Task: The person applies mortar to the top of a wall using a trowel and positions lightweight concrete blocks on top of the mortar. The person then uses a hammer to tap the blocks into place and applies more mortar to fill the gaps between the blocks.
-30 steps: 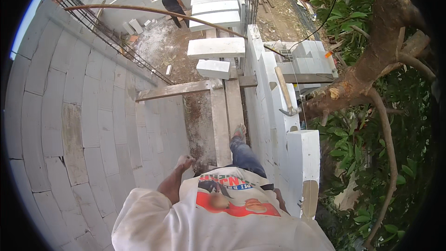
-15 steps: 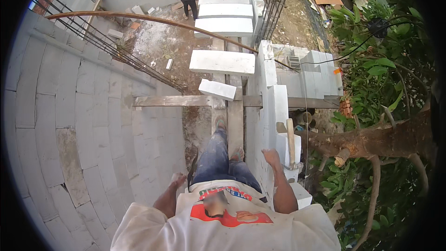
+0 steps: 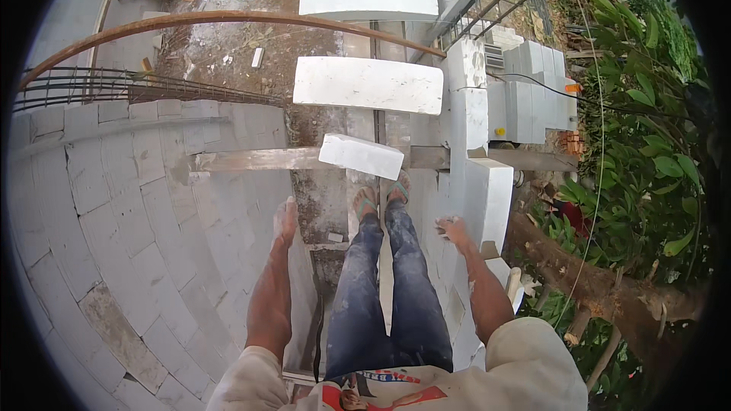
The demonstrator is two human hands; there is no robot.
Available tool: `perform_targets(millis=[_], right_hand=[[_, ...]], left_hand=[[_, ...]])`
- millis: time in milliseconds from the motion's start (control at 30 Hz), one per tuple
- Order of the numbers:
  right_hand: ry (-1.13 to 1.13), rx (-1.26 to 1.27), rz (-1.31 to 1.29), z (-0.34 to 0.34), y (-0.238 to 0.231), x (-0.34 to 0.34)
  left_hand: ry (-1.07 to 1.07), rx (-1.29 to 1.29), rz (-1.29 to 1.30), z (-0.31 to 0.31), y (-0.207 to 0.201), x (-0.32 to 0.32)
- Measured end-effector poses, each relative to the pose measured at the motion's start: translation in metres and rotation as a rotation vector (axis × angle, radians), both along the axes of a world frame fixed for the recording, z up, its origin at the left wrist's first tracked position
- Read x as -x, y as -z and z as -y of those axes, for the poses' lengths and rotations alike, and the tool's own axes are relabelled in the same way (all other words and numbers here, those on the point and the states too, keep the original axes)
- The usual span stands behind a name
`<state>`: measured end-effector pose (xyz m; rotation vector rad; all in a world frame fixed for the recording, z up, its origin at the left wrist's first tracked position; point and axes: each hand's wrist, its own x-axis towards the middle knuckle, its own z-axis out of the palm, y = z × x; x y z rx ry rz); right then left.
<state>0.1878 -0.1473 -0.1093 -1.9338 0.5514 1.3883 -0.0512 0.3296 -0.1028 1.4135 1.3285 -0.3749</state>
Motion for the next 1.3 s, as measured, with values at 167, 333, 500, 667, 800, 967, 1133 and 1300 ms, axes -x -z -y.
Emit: perform_targets(millis=[167, 333, 500, 667, 800, 967, 1133, 1300], right_hand=[[0.244, -0.116, 0.179, -0.076, 0.179, -0.125], [0.349, -0.146, 0.609, -0.139, 0.318, -0.241], [0.465, -0.522, 0.355, -0.148, 0.369, -0.298], [0.372, -0.32, 0.299, -0.15, 0.338, -0.294], [0.131, -0.066, 0.219, -0.138, 0.269, -0.294], [-0.16, 0.069, 0.126, -0.14, 0.236, -0.339], [-0.432, 0.128, 0.504, -0.162, 0.248, -0.396], [-0.89, -0.012, 0.981, -0.207, 0.222, -0.363]], left_hand=[[-0.052, -0.113, 0.147, -0.095, 0.183, -0.106], [-0.132, -0.168, 0.165, -0.169, 0.312, -0.196], [-0.324, -0.102, 0.255, -0.199, 0.363, -0.262], [-0.344, 0.031, 0.444, -0.204, 0.355, -0.267], [-0.132, -0.078, 0.091, -0.212, 0.277, -0.28], [0.256, -0.322, -0.234, -0.234, 0.217, -0.347], [0.781, -0.745, -0.233, -0.27, 0.252, -0.403], [0.739, -1.05, -0.103, -0.208, 0.237, -0.429]])
